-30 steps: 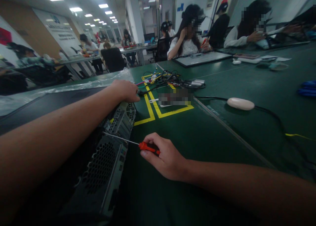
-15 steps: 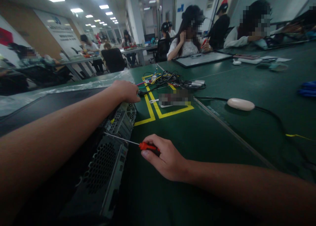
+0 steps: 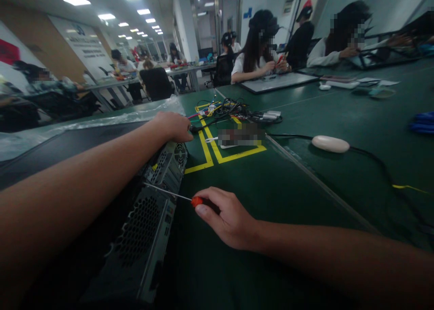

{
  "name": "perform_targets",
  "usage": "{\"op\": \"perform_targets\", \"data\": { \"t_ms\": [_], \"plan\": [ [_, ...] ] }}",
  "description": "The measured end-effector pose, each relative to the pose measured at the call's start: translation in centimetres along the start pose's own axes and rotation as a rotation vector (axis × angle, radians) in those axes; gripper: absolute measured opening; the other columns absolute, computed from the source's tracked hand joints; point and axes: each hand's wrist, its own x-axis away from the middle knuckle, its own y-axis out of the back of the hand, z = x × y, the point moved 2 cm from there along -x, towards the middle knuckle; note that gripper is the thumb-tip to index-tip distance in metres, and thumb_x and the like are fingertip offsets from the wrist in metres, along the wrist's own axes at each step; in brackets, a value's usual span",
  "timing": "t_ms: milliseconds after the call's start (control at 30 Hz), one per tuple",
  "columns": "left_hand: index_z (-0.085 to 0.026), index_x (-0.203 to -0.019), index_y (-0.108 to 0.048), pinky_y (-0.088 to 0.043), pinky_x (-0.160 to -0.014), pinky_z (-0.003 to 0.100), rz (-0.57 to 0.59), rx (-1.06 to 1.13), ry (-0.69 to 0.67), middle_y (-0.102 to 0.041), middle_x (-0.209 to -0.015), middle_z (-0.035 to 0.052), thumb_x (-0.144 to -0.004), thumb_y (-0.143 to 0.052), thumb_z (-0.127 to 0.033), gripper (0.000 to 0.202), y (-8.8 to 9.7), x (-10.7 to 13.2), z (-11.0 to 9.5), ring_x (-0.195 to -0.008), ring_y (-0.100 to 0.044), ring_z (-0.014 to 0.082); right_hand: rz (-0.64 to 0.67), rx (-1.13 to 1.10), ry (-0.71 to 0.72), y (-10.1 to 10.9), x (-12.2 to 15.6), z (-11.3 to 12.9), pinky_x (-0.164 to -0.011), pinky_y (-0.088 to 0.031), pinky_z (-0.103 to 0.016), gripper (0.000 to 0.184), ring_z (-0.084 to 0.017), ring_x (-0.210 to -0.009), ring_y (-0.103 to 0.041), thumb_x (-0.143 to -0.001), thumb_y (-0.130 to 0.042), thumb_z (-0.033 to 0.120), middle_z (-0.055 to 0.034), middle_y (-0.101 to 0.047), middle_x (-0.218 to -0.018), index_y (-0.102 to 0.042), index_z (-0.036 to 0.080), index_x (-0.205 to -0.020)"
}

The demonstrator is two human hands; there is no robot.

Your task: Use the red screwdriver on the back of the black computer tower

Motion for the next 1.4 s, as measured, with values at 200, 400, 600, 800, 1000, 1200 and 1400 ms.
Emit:
{"op": "perform_targets", "data": {
  "t_ms": [200, 400, 600, 800, 1000, 1200, 1400],
  "plan": [
    [-0.026, -0.142, -0.071, -0.052, -0.100, 0.049, 0.003, -0.012, -0.008, -0.070, -0.145, 0.0169, -0.088, -0.056, -0.061, 0.067, 0.15, 0.22, -0.18, -0.129, -0.064, 0.0406, -0.023, -0.058, -0.065, -0.18, 0.16, -0.20, -0.071, -0.049, -0.030, 0.017, -0.015, -0.074, -0.060, -0.096, -0.070, 0.026, 0.0008, -0.064, -0.089, -0.056, 0.022, -0.105],
    [-0.024, -0.143, -0.071, -0.052, -0.100, 0.050, 0.003, -0.051, -0.023, -0.069, -0.146, 0.0174, -0.090, -0.051, -0.060, 0.067, 0.23, 0.34, -0.27, -0.130, -0.064, 0.0406, -0.008, -0.060, -0.075, -0.22, 0.15, -0.28, -0.069, -0.047, -0.030, 0.014, -0.015, -0.073, -0.059, -0.098, -0.068, 0.026, 0.0014, -0.062, -0.087, -0.056, 0.022, -0.104],
    [-0.025, -0.144, -0.070, -0.052, -0.101, 0.051, 0.002, -0.024, -0.013, -0.071, -0.143, 0.0171, -0.089, -0.054, -0.057, 0.065, 0.07, 0.13, -0.17, -0.129, -0.065, 0.0411, -0.014, -0.073, -0.056, -0.26, 0.11, -0.47, -0.069, -0.046, -0.029, 0.013, -0.015, -0.074, -0.058, -0.098, -0.068, 0.025, 0.0017, -0.061, -0.088, -0.057, 0.022, -0.104],
    [-0.029, -0.142, -0.071, -0.053, -0.098, 0.050, -0.011, -0.038, 0.000, -0.071, -0.144, 0.0144, -0.089, -0.055, -0.059, 0.063, 0.03, 0.15, -0.19, -0.129, -0.064, 0.0406, -0.008, -0.076, -0.067, -0.22, 0.11, -0.33, -0.070, -0.045, -0.029, 0.013, -0.015, -0.074, -0.059, -0.098, -0.068, 0.025, 0.0016, -0.061, -0.088, -0.057, 0.021, -0.104],
    [-0.025, -0.142, -0.071, -0.053, -0.098, 0.049, -0.002, -0.053, -0.012, -0.071, -0.143, 0.0163, -0.091, -0.051, -0.059, 0.065, 0.20, 0.30, -0.35, -0.128, -0.064, 0.0397, -0.006, -0.066, -0.073, -0.15, -0.02, -0.21, -0.069, -0.044, -0.029, 0.012, -0.014, -0.072, -0.056, -0.098, -0.068, 0.025, 0.0026, -0.060, -0.086, -0.057, 0.021, -0.103],
    [-0.024, -0.142, -0.071, -0.053, -0.098, 0.049, 0.005, -0.052, -0.011, -0.070, -0.144, 0.0170, -0.090, -0.053, -0.058, 0.065, 0.23, 0.30, -0.33, -0.128, -0.065, 0.0406, -0.014, -0.069, -0.064, -0.25, 0.15, -0.21, -0.068, -0.044, -0.029, 0.012, -0.014, -0.072, -0.056, -0.098, -0.068, 0.025, 0.0025, -0.060, -0.086, -0.057, 0.021, -0.103],
    [-0.028, -0.142, -0.072, -0.051, -0.100, 0.049, -0.008, -0.005, 0.003, -0.071, -0.143, 0.0141, -0.087, -0.059, -0.060, 0.064, 0.20, 0.26, -0.23, -0.129, -0.063, 0.0411, -0.009, -0.073, -0.064, -0.23, 0.13, -0.29, -0.067, -0.043, -0.028, 0.012, -0.013, -0.070, -0.055, -0.098, -0.067, 0.025, 0.0031, -0.059, -0.085, -0.057, 0.021, -0.103]
  ]
}}
